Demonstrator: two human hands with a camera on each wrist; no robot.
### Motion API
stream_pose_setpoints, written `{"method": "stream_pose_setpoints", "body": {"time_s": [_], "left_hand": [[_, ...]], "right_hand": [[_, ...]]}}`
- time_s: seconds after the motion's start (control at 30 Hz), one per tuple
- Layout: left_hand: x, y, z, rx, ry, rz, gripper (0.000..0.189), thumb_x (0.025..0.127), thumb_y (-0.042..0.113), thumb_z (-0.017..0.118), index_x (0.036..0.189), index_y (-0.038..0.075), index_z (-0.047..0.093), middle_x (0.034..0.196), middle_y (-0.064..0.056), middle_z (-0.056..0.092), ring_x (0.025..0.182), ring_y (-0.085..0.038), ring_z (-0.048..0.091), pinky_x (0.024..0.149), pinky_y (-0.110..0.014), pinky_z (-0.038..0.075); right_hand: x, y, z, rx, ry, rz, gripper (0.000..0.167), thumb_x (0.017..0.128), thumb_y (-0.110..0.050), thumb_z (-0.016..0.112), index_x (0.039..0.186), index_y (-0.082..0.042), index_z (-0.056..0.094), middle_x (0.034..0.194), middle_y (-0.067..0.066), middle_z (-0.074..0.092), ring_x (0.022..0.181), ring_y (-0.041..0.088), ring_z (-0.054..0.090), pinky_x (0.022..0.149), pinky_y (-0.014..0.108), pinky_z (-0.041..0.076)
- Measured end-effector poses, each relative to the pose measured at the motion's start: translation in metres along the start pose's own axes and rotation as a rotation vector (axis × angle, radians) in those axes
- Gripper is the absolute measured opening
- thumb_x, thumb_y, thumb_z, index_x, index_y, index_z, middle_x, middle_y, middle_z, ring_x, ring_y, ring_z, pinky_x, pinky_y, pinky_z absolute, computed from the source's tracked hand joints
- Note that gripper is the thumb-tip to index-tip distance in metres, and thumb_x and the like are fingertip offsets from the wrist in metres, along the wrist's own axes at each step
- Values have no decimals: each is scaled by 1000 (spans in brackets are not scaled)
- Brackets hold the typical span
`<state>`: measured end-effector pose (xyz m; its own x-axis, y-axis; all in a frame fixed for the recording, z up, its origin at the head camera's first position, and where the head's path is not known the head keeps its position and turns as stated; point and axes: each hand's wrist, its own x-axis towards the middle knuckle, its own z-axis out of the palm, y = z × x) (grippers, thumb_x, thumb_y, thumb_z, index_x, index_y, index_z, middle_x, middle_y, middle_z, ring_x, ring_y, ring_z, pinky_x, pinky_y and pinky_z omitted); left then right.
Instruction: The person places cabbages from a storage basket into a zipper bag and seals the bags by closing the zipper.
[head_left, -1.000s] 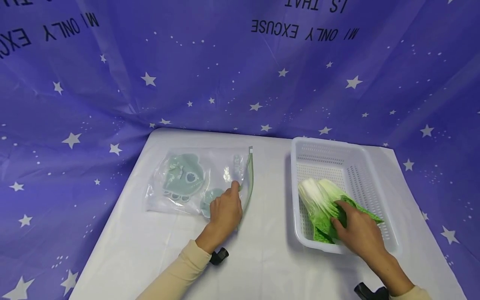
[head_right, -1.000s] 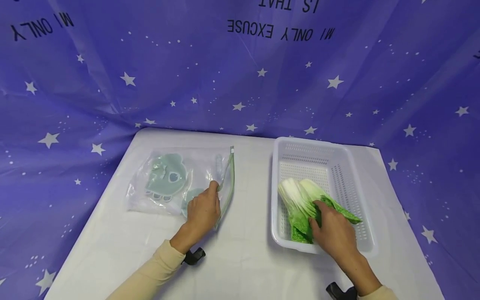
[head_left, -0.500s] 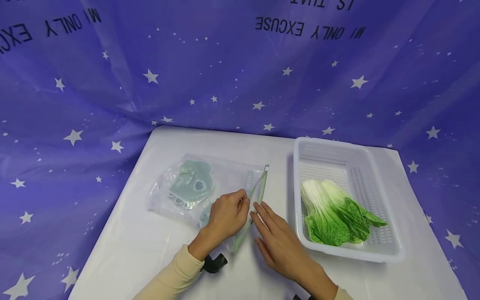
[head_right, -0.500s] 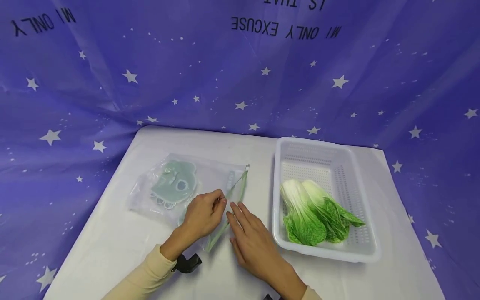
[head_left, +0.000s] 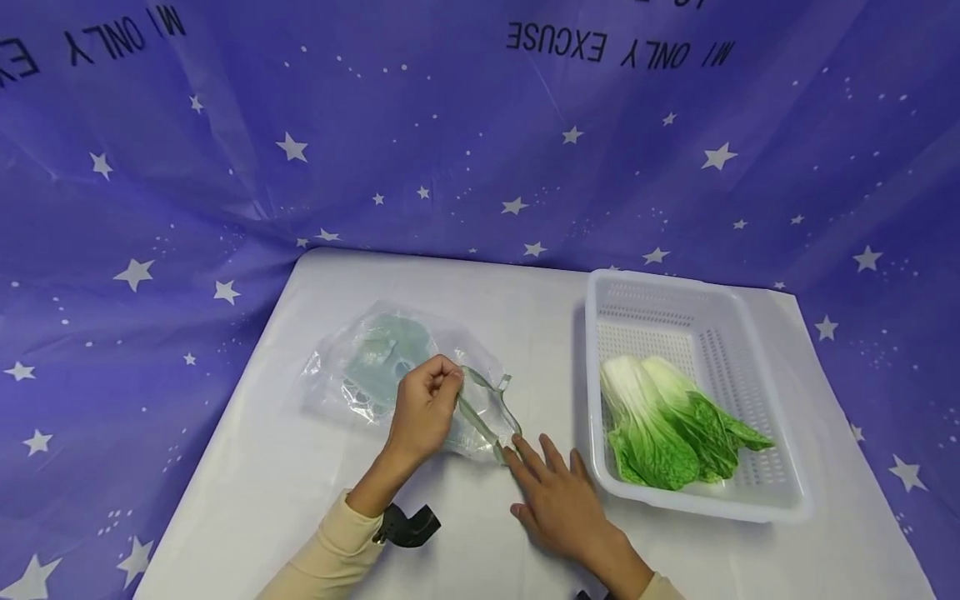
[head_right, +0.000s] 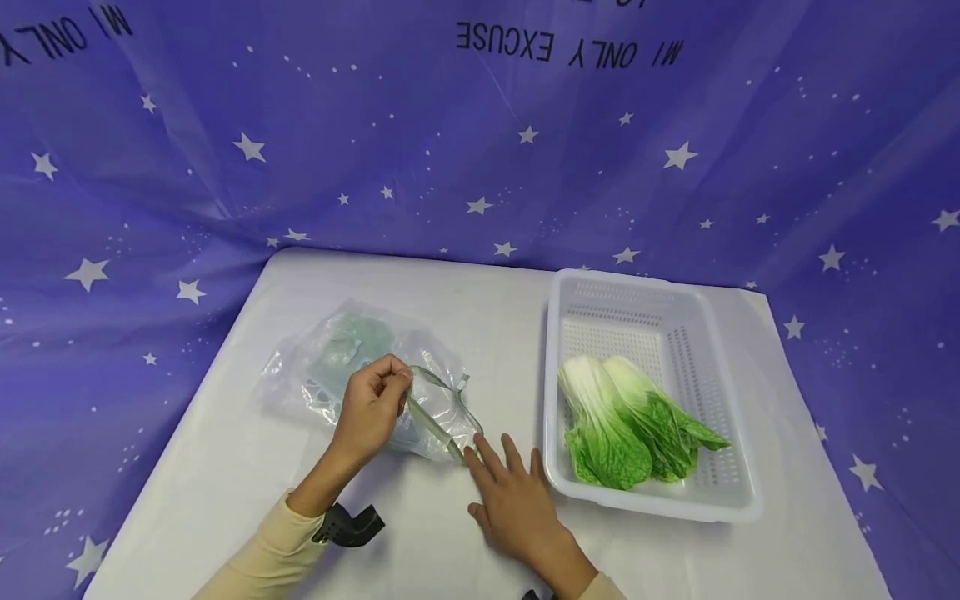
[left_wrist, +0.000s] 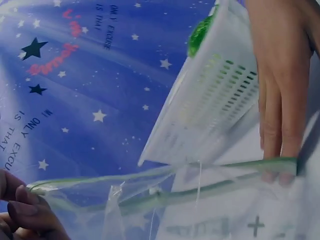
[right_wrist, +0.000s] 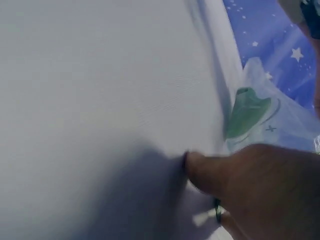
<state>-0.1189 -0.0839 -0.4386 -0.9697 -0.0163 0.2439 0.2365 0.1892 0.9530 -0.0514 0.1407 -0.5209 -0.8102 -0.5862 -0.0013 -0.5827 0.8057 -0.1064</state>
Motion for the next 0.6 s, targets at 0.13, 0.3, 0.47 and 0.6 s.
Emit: {"method": "stream_pose_setpoints", "body": {"time_s": [0.13, 0.3, 0.47, 0.6], "left_hand": [[0, -2, -1, 38, -31, -13, 21, 93, 4, 57, 74, 10, 63, 48, 4, 39, 40, -9, 29, 39, -23, 22], [-1, -12, 4, 107, -72, 1, 21, 92, 7, 60, 72, 13, 63, 48, 6, 42, 40, -7, 34, 40, -23, 27], [-2, -17, 9, 124, -82, 14, 22, 92, 8, 61, 71, 14, 62, 48, 7, 42, 39, -6, 34, 39, -23, 26], [-3, -18, 11, 124, -78, 4, 22, 92, 6, 61, 72, 15, 63, 48, 7, 42, 40, -6, 34, 40, -23, 25]], "right_hand": [[4, 0, -9, 51, 33, 13, 71, 89, -43, 67, 149, -14, 42, 154, 9, 36, 134, 41, 40, 97, 68, 33], [2, -2, -45, 232, 206, -51, 67, 90, -31, 71, 148, -12, 43, 155, 12, 33, 136, 36, 38, 100, 58, 37], [-10, 16, -88, 332, 470, -56, 52, 89, -22, 70, 138, -12, 56, 147, 11, 44, 128, 33, 47, 96, 48, 42], [-26, 56, -109, 226, 544, 181, 47, 84, -21, 73, 128, -6, 62, 131, 19, 55, 114, 40, 54, 88, 54, 43]]}}
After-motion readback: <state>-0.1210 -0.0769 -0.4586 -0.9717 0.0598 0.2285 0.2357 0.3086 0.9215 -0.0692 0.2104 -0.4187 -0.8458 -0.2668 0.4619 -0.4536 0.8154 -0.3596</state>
